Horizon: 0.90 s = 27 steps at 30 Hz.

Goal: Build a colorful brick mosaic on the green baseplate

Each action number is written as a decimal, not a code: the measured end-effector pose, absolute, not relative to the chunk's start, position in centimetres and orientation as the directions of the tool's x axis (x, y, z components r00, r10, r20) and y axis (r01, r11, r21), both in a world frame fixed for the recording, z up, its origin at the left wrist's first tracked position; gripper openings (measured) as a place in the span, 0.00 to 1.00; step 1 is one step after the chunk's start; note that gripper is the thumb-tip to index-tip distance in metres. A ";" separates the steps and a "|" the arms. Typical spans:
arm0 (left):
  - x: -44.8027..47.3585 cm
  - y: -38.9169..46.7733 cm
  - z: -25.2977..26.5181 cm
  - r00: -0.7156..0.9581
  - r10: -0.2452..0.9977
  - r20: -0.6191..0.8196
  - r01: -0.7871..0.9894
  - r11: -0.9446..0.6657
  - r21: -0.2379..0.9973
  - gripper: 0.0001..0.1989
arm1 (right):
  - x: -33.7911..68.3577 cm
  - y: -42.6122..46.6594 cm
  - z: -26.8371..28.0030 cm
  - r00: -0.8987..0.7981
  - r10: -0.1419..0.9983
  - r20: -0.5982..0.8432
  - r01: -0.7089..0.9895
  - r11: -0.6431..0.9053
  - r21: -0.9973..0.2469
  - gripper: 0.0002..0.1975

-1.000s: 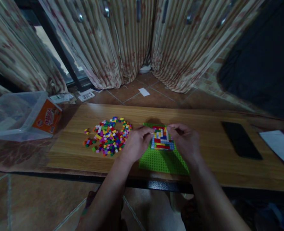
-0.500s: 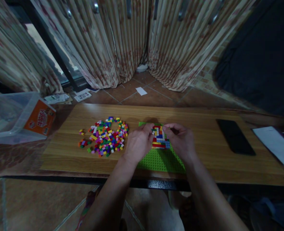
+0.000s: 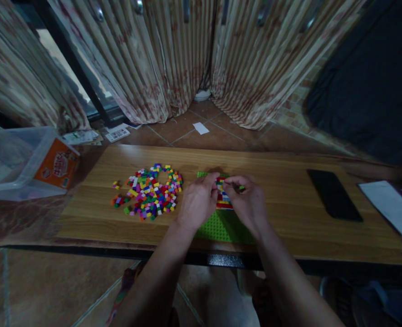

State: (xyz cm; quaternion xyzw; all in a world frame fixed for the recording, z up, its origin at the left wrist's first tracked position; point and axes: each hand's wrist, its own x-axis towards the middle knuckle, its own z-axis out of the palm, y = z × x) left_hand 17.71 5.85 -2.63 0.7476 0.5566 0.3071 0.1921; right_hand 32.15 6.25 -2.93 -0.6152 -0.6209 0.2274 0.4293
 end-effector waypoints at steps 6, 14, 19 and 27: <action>17.8 5.7 -2.4 0.189 0.954 0.233 0.714 -0.297 0.635 0.25 | 31.6 6.2 -3.2 0.133 0.948 0.291 0.585 0.162 -0.795 0.04; 18.0 5.7 -2.5 0.180 0.958 0.222 0.730 -0.281 0.622 0.29 | 31.4 6.2 -3.0 0.162 0.954 0.252 0.570 0.118 -0.813 0.04; 18.0 5.7 -2.7 0.172 0.955 0.241 0.732 -0.288 0.617 0.30 | 31.4 6.3 -3.1 0.175 0.953 0.246 0.567 0.106 -0.817 0.04; 17.3 5.6 -2.6 0.159 0.948 0.275 0.621 -0.312 0.719 0.28 | 31.9 6.2 -3.3 0.153 0.949 0.274 0.537 0.153 -0.830 0.07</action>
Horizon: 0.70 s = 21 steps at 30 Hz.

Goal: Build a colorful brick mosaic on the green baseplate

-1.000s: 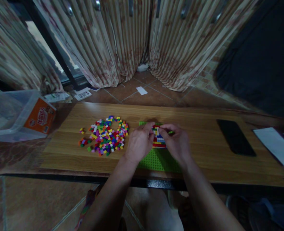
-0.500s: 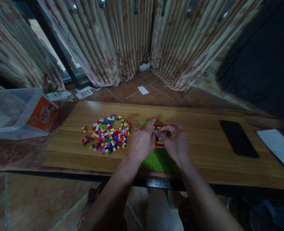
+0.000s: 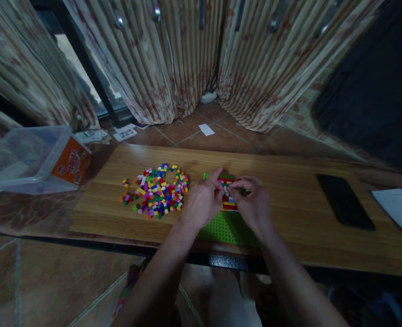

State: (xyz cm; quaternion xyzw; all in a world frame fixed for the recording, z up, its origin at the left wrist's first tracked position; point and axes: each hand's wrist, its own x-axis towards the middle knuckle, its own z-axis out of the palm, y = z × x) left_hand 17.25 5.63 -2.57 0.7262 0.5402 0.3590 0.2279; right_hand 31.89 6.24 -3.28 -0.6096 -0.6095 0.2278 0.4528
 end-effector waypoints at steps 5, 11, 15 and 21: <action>12.9 6.5 -2.0 0.031 0.957 0.288 0.586 -0.251 0.771 0.18 | 33.2 6.4 -3.5 0.184 0.946 0.269 0.488 0.149 -0.860 0.09; 5.7 6.4 -2.4 0.033 0.983 0.182 0.694 -0.153 0.703 0.08 | 33.9 6.7 -3.6 0.253 0.940 0.231 0.443 0.100 -0.891 0.09; 5.2 5.6 -2.2 0.049 0.995 0.082 0.765 -0.090 0.638 0.08 | 33.4 6.5 -3.7 0.214 0.955 0.203 0.429 0.095 -0.898 0.11; 7.5 5.1 -1.5 0.153 0.988 -0.019 0.852 -0.122 0.509 0.11 | 33.0 6.3 -3.9 0.202 0.965 0.168 0.418 0.070 -0.906 0.12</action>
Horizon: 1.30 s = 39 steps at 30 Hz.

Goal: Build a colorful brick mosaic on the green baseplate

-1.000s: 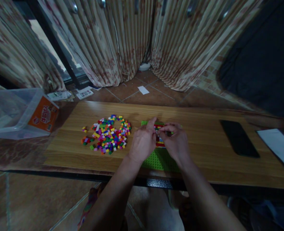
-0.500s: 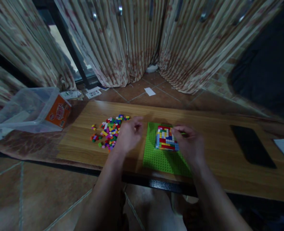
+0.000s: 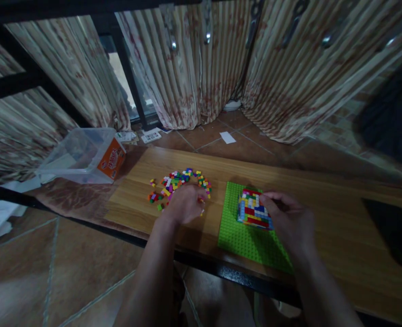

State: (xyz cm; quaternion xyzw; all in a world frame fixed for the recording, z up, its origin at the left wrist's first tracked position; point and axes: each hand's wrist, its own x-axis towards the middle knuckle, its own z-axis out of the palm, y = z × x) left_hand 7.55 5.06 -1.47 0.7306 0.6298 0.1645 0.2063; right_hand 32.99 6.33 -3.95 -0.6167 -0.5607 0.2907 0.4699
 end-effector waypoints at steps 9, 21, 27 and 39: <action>8.9 4.8 -1.4 0.059 0.996 -0.066 0.942 -0.033 0.335 0.15 | 32.9 6.0 -3.2 0.210 0.970 0.125 0.400 0.032 -0.916 0.13; 10.3 5.0 -1.3 0.082 0.997 -0.002 0.957 -0.078 0.281 0.11 | 33.1 6.2 -3.1 0.176 0.977 0.119 0.331 0.055 -0.942 0.12; 12.0 5.3 -1.4 0.147 0.976 0.162 0.760 -0.216 0.613 0.08 | 33.9 6.3 -2.7 0.202 0.967 0.157 0.342 0.081 -0.936 0.11; 16.3 6.0 -2.5 0.197 0.913 0.358 0.588 -0.403 0.702 0.11 | 35.2 6.1 -3.3 0.171 0.976 0.137 0.334 0.074 -0.940 0.10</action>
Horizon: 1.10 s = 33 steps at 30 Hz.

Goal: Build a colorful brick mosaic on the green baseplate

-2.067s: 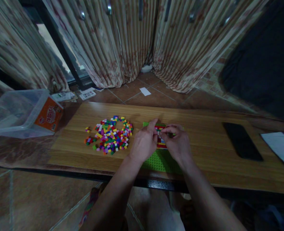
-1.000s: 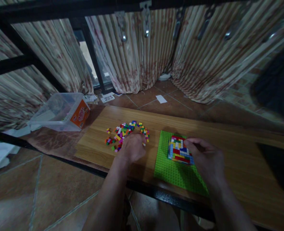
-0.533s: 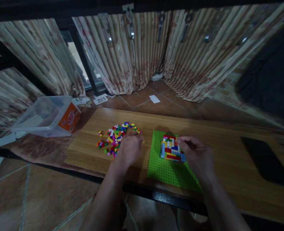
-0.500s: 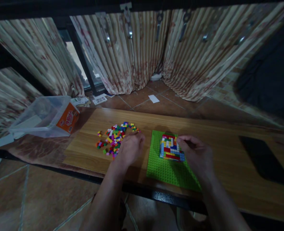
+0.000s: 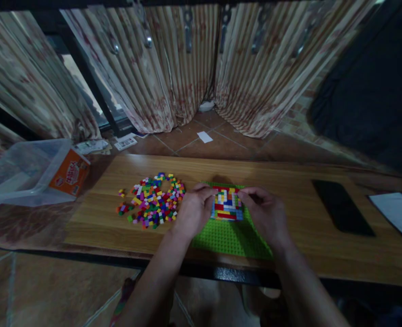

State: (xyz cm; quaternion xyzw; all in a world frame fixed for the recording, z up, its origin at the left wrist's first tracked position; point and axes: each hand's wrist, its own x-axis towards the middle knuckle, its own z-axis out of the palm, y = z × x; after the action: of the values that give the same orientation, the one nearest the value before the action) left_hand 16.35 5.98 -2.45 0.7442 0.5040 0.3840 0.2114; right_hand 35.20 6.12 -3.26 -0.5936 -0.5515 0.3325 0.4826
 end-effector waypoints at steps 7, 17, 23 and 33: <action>16.9 5.9 -2.1 0.222 0.928 0.301 0.693 -0.367 0.621 0.14 | 35.5 5.7 -3.4 0.118 0.981 0.154 0.377 0.100 -0.921 0.10; 17.8 6.1 -2.1 0.187 0.934 0.304 0.715 -0.342 0.610 0.17 | 35.4 5.7 -3.6 0.090 0.985 0.147 0.392 0.101 -0.914 0.10; 17.8 6.0 -2.3 0.172 0.935 0.309 0.722 -0.333 0.606 0.17 | 34.8 5.6 -3.3 0.102 0.979 0.178 0.404 0.123 -0.906 0.10; 18.1 5.9 -2.4 0.127 0.943 0.308 0.683 -0.308 0.662 0.19 | 32.1 6.7 -3.4 0.134 0.925 0.355 0.582 0.217 -0.784 0.10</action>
State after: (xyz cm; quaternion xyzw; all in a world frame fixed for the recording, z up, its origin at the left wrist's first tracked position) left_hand 18.08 5.91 -2.43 0.7279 0.5585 0.3528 0.1839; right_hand 32.09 6.70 -3.44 -0.5973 -0.6308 0.1870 0.4586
